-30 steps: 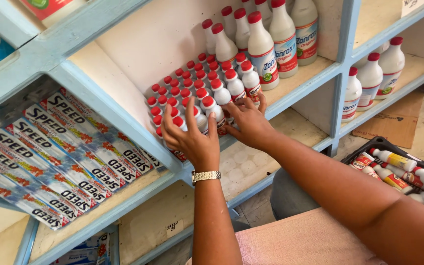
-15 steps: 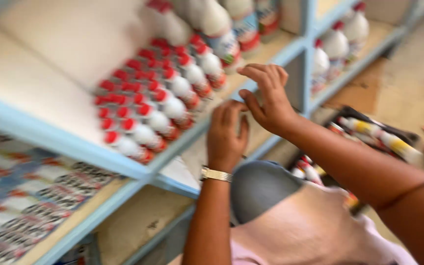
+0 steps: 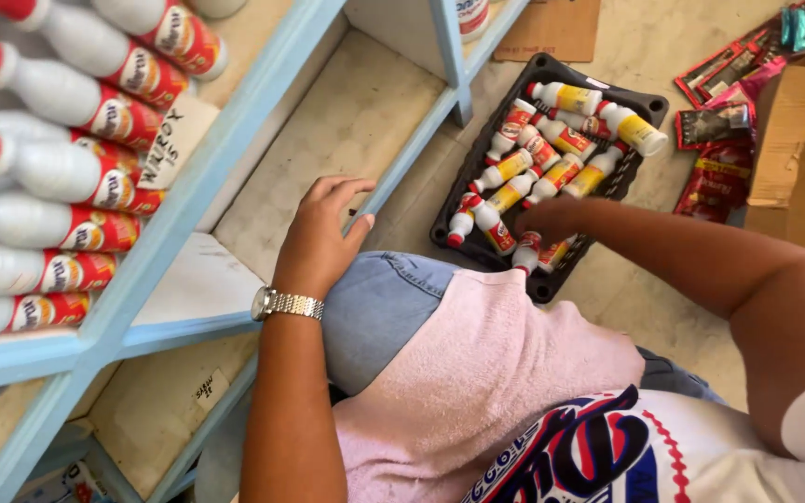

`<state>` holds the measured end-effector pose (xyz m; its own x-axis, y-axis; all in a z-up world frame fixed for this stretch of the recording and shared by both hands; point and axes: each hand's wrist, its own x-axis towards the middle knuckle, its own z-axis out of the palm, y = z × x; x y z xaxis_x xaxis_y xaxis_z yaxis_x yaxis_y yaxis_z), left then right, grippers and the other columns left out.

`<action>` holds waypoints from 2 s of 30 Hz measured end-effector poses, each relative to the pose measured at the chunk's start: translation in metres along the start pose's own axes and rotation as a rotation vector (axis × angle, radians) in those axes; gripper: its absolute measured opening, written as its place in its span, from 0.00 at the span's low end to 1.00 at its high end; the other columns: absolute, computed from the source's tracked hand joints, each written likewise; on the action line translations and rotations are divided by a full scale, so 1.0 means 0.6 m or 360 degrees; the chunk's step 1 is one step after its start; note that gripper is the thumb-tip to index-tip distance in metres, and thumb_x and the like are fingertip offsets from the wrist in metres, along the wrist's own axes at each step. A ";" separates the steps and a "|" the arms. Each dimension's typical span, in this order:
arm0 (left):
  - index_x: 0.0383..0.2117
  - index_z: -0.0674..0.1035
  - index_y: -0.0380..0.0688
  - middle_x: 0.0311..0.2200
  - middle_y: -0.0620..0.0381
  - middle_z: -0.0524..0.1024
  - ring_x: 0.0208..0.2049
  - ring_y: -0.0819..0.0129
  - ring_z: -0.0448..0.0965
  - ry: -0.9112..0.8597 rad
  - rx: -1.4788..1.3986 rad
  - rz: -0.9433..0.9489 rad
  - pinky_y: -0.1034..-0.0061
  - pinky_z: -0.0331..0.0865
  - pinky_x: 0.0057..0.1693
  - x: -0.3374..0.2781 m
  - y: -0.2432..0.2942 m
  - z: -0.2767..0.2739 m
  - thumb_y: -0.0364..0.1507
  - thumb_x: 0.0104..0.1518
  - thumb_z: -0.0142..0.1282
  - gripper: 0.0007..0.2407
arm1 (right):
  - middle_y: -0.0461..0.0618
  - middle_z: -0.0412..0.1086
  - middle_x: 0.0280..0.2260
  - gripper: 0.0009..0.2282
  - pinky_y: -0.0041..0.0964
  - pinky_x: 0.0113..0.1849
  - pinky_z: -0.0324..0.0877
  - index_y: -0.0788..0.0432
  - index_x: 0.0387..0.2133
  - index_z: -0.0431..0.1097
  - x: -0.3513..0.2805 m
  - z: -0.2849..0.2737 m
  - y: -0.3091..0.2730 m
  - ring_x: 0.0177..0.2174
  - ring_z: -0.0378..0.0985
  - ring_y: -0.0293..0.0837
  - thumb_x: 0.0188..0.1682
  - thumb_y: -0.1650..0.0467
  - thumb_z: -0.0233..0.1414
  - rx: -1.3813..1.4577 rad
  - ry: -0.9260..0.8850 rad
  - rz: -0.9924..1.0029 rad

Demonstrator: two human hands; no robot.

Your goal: Restocking small bleach bottles from a crate onto a store shelf.

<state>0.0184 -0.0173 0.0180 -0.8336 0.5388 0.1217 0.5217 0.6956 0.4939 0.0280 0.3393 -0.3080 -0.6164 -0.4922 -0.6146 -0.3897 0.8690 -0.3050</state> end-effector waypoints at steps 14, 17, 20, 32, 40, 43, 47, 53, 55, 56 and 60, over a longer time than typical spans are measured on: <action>0.47 0.80 0.49 0.48 0.49 0.77 0.48 0.52 0.78 -0.0086 0.0027 -0.0179 0.64 0.72 0.54 0.012 0.010 0.001 0.28 0.53 0.62 0.14 | 0.51 0.72 0.49 0.28 0.40 0.49 0.71 0.52 0.56 0.62 0.013 0.061 0.020 0.48 0.75 0.45 0.43 0.61 0.62 0.1316 0.0413 -0.0112; 0.47 0.81 0.51 0.48 0.50 0.77 0.47 0.53 0.79 -0.0094 0.0003 -0.0274 0.64 0.72 0.53 0.014 0.017 -0.002 0.30 0.53 0.61 0.14 | 0.54 0.73 0.49 0.23 0.41 0.45 0.71 0.54 0.57 0.65 -0.001 0.030 -0.003 0.45 0.73 0.44 0.49 0.60 0.57 0.1805 0.0253 0.0093; 0.47 0.81 0.51 0.48 0.50 0.77 0.48 0.53 0.78 -0.0083 -0.0001 -0.0233 0.63 0.71 0.54 0.013 0.005 0.007 0.30 0.53 0.62 0.14 | 0.46 0.72 0.50 0.23 0.40 0.45 0.72 0.49 0.57 0.64 -0.028 -0.022 -0.046 0.46 0.75 0.41 0.48 0.59 0.52 0.2437 0.0194 0.0121; 0.61 0.70 0.47 0.50 0.50 0.76 0.44 0.61 0.82 0.0129 -0.0529 -0.0257 0.70 0.77 0.47 0.034 -0.004 0.026 0.36 0.59 0.58 0.23 | 0.48 0.68 0.40 0.29 0.39 0.44 0.70 0.54 0.65 0.50 -0.095 -0.229 -0.224 0.40 0.72 0.40 0.51 0.67 0.54 0.2810 0.0123 -0.0920; 0.57 0.77 0.44 0.45 0.52 0.83 0.42 0.70 0.84 0.0446 -0.0895 -0.0142 0.75 0.79 0.49 0.043 0.005 0.021 0.35 0.64 0.58 0.17 | 0.48 0.69 0.44 0.25 0.38 0.49 0.67 0.61 0.65 0.58 -0.125 -0.295 -0.271 0.43 0.72 0.40 0.54 0.67 0.52 0.2645 0.0319 -0.1053; 0.55 0.76 0.43 0.43 0.52 0.83 0.39 0.72 0.84 0.0569 -0.0882 -0.0159 0.76 0.78 0.47 0.042 0.016 0.017 0.34 0.61 0.60 0.18 | 0.47 0.70 0.47 0.25 0.36 0.50 0.66 0.59 0.62 0.57 -0.142 -0.307 -0.286 0.46 0.72 0.38 0.51 0.67 0.52 0.2425 0.0567 -0.0891; 0.48 0.78 0.41 0.38 0.53 0.84 0.33 0.72 0.83 0.0690 -0.0812 -0.0298 0.75 0.79 0.41 0.047 0.022 0.012 0.32 0.54 0.66 0.17 | 0.46 0.67 0.48 0.24 0.33 0.51 0.65 0.60 0.59 0.59 -0.114 -0.294 -0.269 0.47 0.70 0.35 0.49 0.69 0.57 0.2090 0.0868 -0.0960; 0.47 0.79 0.38 0.38 0.53 0.84 0.35 0.71 0.84 0.0936 -0.0835 -0.0087 0.77 0.80 0.44 0.043 0.050 -0.016 0.31 0.59 0.63 0.13 | 0.49 0.70 0.38 0.26 0.35 0.36 0.66 0.57 0.60 0.64 -0.122 -0.341 -0.271 0.35 0.68 0.39 0.47 0.66 0.61 0.1686 0.1250 -0.0635; 0.48 0.79 0.38 0.40 0.53 0.83 0.37 0.70 0.85 0.0996 -0.0779 0.0006 0.77 0.80 0.45 0.038 0.073 -0.043 0.30 0.60 0.62 0.13 | 0.49 0.69 0.39 0.25 0.35 0.37 0.68 0.57 0.57 0.66 -0.163 -0.391 -0.290 0.36 0.70 0.40 0.45 0.66 0.61 0.1348 0.1492 -0.0670; 0.48 0.79 0.39 0.41 0.53 0.83 0.39 0.70 0.85 0.1041 -0.0733 0.0086 0.77 0.80 0.46 0.035 0.085 -0.055 0.29 0.61 0.61 0.12 | 0.49 0.69 0.41 0.24 0.35 0.37 0.70 0.58 0.55 0.67 -0.184 -0.413 -0.300 0.38 0.72 0.41 0.44 0.66 0.62 0.1011 0.1709 -0.0681; 0.49 0.79 0.40 0.47 0.50 0.79 0.46 0.68 0.84 0.1187 -0.0638 0.0353 0.77 0.82 0.49 0.015 0.110 -0.113 0.28 0.64 0.59 0.11 | 0.54 0.71 0.37 0.24 0.43 0.42 0.66 0.58 0.54 0.70 -0.225 -0.492 -0.335 0.38 0.69 0.51 0.41 0.68 0.64 0.0516 0.2062 -0.0744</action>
<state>0.0334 0.0014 0.1099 -0.6951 0.0931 0.7129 0.6995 0.3166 0.6406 -0.0125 0.2156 0.0510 -0.7275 -0.2775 0.6275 -0.6669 0.5009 -0.5517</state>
